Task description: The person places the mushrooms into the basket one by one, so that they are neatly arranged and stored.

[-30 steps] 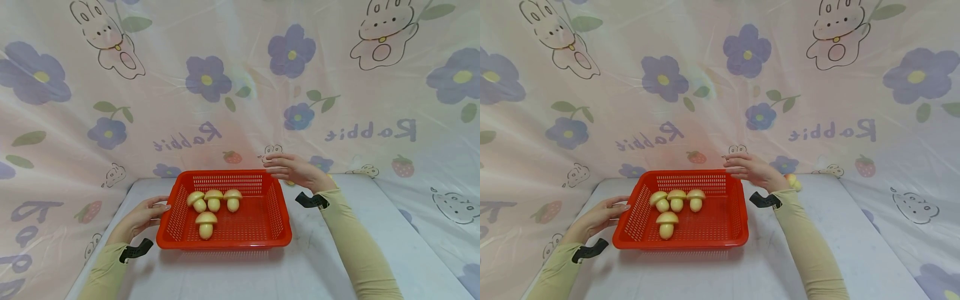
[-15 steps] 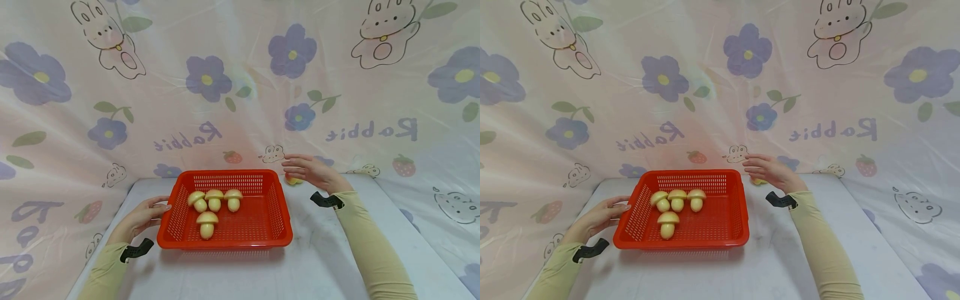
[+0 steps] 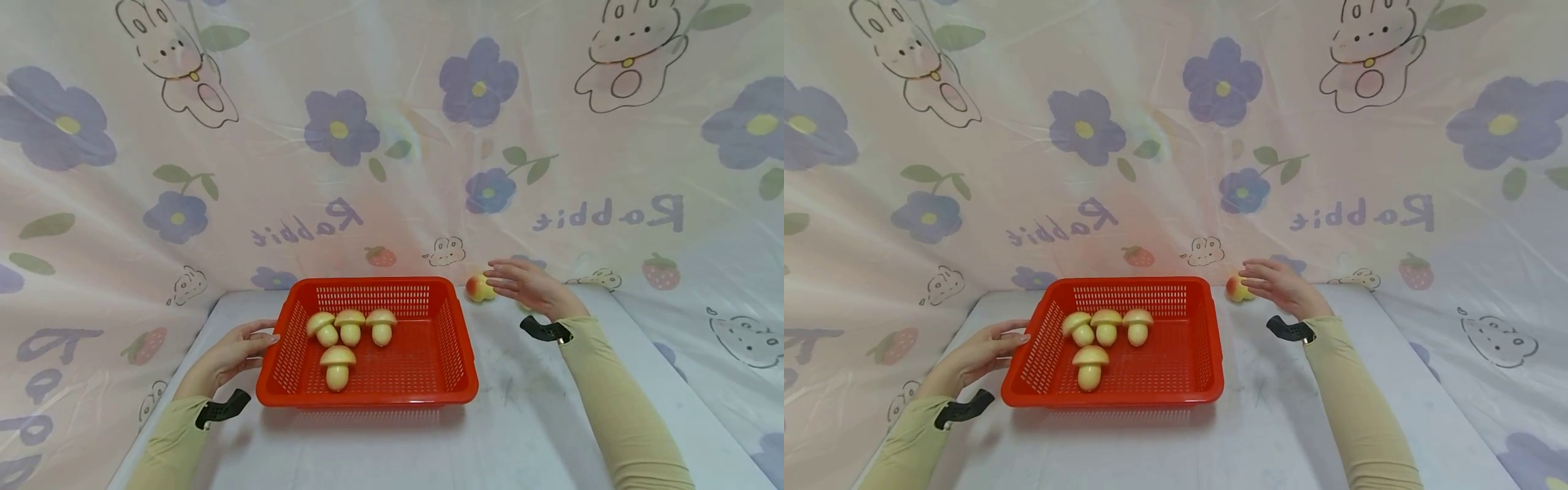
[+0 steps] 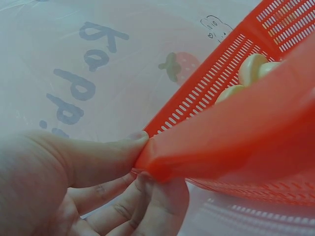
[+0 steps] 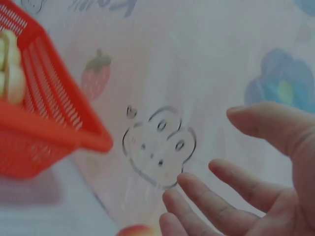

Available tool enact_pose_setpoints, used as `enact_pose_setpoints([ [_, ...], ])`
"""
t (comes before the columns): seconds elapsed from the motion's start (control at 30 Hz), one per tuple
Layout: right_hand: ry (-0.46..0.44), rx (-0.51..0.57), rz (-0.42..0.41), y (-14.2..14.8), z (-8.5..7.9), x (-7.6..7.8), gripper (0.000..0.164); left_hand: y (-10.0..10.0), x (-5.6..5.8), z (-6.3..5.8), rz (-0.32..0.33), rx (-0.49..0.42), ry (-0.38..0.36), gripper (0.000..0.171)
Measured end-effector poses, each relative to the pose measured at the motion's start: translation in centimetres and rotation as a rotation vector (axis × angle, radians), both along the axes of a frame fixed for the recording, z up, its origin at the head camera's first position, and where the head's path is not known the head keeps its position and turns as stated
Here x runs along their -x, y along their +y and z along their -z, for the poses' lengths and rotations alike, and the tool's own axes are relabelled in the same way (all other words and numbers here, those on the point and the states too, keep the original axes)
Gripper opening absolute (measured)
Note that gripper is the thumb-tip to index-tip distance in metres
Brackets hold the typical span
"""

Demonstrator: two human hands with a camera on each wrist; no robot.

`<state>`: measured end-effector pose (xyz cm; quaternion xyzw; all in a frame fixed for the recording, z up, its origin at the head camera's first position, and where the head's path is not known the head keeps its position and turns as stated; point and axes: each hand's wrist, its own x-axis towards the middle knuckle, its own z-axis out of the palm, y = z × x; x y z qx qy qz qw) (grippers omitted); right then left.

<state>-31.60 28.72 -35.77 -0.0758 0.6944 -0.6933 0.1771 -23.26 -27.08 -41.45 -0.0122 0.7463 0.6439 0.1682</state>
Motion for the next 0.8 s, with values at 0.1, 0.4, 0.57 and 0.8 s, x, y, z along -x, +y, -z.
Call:
enact_pose_setpoints([
  [0.1,-0.013,-0.031,0.031,0.4,0.8,0.4,0.062,0.0,0.0,0.0,-0.001,0.002,0.004,0.066],
  [0.4,-0.021,-0.030,0.073,1.2,3.2,1.6,0.060,0.0,0.1,0.2,-0.004,0.012,0.017,0.065],
  [0.57,0.015,-0.085,0.070,1.8,3.8,2.1,0.059,0.1,0.1,0.3,-0.001,-0.003,0.017,0.062],
  [0.8,0.049,-0.122,0.068,2.4,4.0,3.1,0.061,0.0,0.1,0.3,-0.001,-0.009,0.022,0.062],
])
